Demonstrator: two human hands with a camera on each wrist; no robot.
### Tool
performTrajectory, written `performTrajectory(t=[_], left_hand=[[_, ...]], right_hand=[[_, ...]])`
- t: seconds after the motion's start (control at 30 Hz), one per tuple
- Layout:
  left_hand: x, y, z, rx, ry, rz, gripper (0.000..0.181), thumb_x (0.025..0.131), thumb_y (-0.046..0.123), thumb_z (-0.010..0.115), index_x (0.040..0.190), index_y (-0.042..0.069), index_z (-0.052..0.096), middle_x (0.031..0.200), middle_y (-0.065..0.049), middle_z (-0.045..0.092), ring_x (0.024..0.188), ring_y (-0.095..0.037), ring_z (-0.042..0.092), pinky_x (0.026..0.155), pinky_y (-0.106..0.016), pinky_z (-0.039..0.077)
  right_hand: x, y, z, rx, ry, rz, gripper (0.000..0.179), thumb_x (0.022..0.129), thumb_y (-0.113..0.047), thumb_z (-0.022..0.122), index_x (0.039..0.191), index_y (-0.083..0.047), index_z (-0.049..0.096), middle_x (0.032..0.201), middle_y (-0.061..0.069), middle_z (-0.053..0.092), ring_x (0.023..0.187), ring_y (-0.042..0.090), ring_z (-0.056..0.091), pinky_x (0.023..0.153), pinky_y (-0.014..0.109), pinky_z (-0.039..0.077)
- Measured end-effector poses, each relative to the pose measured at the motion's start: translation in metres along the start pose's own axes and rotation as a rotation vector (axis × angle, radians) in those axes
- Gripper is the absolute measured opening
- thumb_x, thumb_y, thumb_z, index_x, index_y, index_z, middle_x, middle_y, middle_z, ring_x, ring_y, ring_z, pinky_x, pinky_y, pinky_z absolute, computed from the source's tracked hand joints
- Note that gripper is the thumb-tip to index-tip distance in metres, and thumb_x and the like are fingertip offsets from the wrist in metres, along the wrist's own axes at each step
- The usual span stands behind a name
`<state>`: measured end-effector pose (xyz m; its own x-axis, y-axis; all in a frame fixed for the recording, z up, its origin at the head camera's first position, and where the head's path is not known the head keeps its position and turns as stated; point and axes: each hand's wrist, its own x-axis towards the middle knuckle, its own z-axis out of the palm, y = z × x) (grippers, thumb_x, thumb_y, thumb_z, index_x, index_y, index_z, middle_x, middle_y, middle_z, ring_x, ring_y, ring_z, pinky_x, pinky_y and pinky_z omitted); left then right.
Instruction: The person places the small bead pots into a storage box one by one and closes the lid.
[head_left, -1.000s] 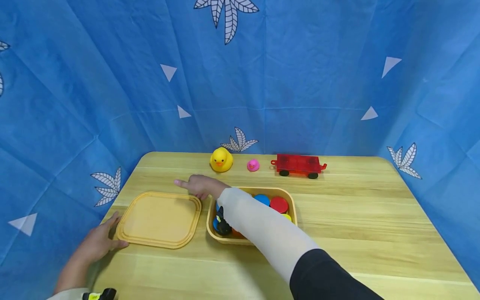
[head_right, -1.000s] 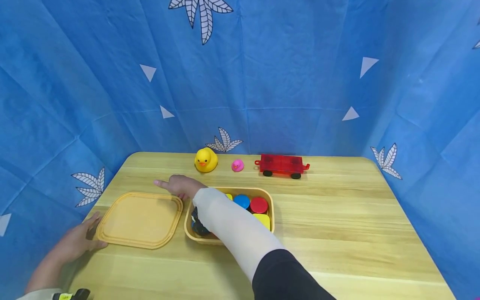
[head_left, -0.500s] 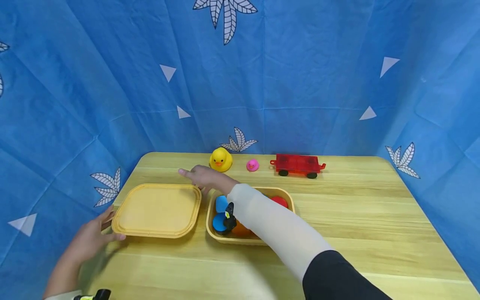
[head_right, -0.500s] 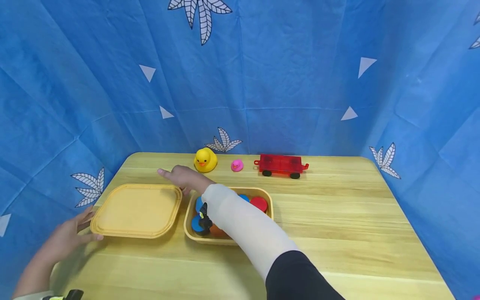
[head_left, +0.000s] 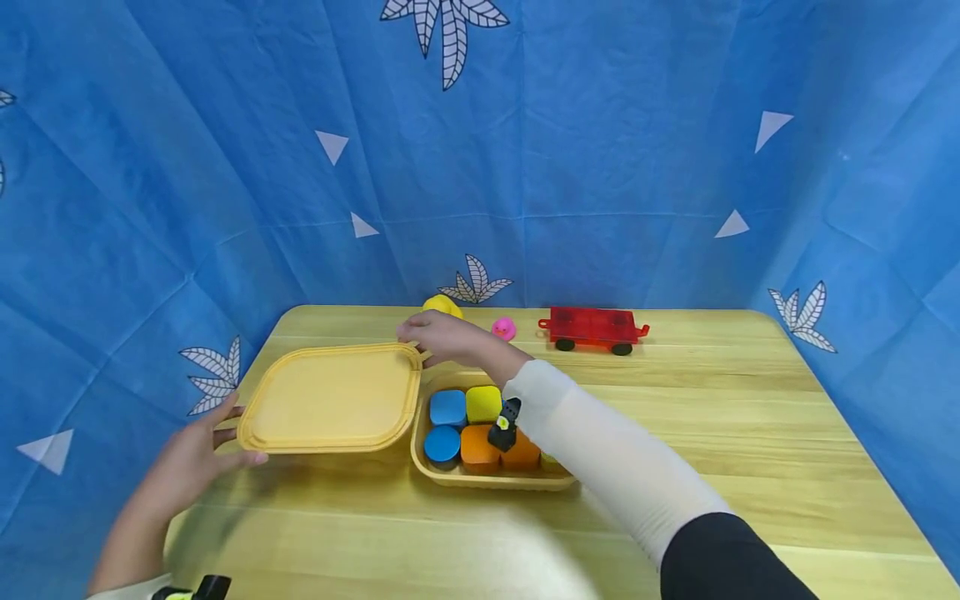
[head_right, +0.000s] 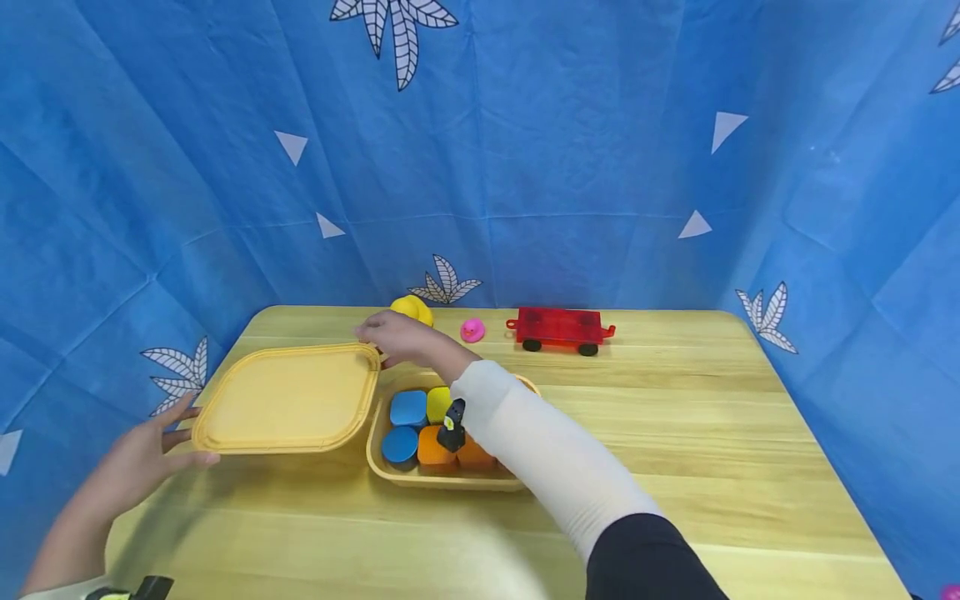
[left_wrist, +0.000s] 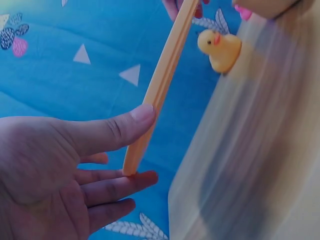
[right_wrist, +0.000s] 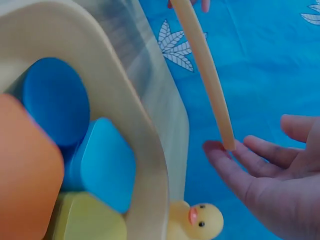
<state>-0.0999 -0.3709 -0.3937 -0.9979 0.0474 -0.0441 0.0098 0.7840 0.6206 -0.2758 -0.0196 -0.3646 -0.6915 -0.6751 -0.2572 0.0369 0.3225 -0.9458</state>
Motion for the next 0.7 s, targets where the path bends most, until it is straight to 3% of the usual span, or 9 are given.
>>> performTrajectory(t=[0.1, 0.23, 0.5, 0.6, 0.7], left_hand=[[0.002, 0.011, 0.004, -0.009, 0.003, 0.019, 0.114, 0.084, 0.024, 0.088, 0.161, -0.009, 0.011, 0.146, -0.033, 0.046, 0.125, -0.053, 0.057, 0.08, -0.023, 0.057], [0.007, 0.025, 0.015, -0.007, -0.004, 0.051, 0.114, 0.084, 0.026, 0.088, 0.161, -0.009, 0.012, 0.14, -0.029, 0.047, 0.12, -0.051, 0.061, 0.086, -0.042, 0.058], [0.025, 0.05, 0.044, -0.092, -0.053, 0.119, 0.114, 0.082, 0.022, 0.089, 0.162, -0.006, 0.014, 0.137, -0.025, 0.042, 0.104, -0.032, 0.061, 0.083, -0.037, 0.057], [0.034, 0.06, 0.056, -0.131, -0.071, 0.132, 0.114, 0.08, 0.017, 0.091, 0.163, -0.004, 0.016, 0.138, -0.023, 0.041, 0.098, -0.026, 0.058, 0.084, -0.036, 0.057], [0.043, 0.072, 0.07, -0.178, -0.103, 0.152, 0.115, 0.078, 0.013, 0.092, 0.164, -0.001, 0.016, 0.138, -0.021, 0.041, 0.094, -0.024, 0.056, 0.079, -0.031, 0.056]], right_hand=[[-0.014, 0.006, -0.009, 0.022, -0.008, -0.012, 0.043, 0.11, -0.016, 0.048, 0.153, -0.006, 0.047, 0.156, 0.013, 0.046, 0.14, 0.032, 0.047, 0.106, 0.049, 0.051], [-0.034, 0.018, -0.02, 0.035, -0.018, -0.066, 0.053, 0.102, 0.001, 0.051, 0.154, -0.006, 0.045, 0.159, 0.013, 0.041, 0.144, 0.03, 0.044, 0.108, 0.047, 0.05], [-0.079, 0.043, -0.042, 0.083, 0.023, -0.108, 0.071, 0.092, 0.012, 0.058, 0.157, -0.013, 0.043, 0.164, 0.005, 0.036, 0.135, 0.029, 0.054, 0.109, 0.044, 0.049], [-0.094, 0.05, -0.048, 0.087, 0.048, -0.113, 0.074, 0.092, 0.014, 0.056, 0.158, -0.015, 0.042, 0.167, 0.002, 0.03, 0.13, 0.026, 0.057, 0.101, 0.042, 0.055], [-0.108, 0.056, -0.053, 0.118, 0.081, -0.097, 0.076, 0.09, 0.016, 0.053, 0.158, -0.016, 0.042, 0.169, 0.0, 0.021, 0.113, 0.024, 0.062, 0.086, 0.036, 0.06]])
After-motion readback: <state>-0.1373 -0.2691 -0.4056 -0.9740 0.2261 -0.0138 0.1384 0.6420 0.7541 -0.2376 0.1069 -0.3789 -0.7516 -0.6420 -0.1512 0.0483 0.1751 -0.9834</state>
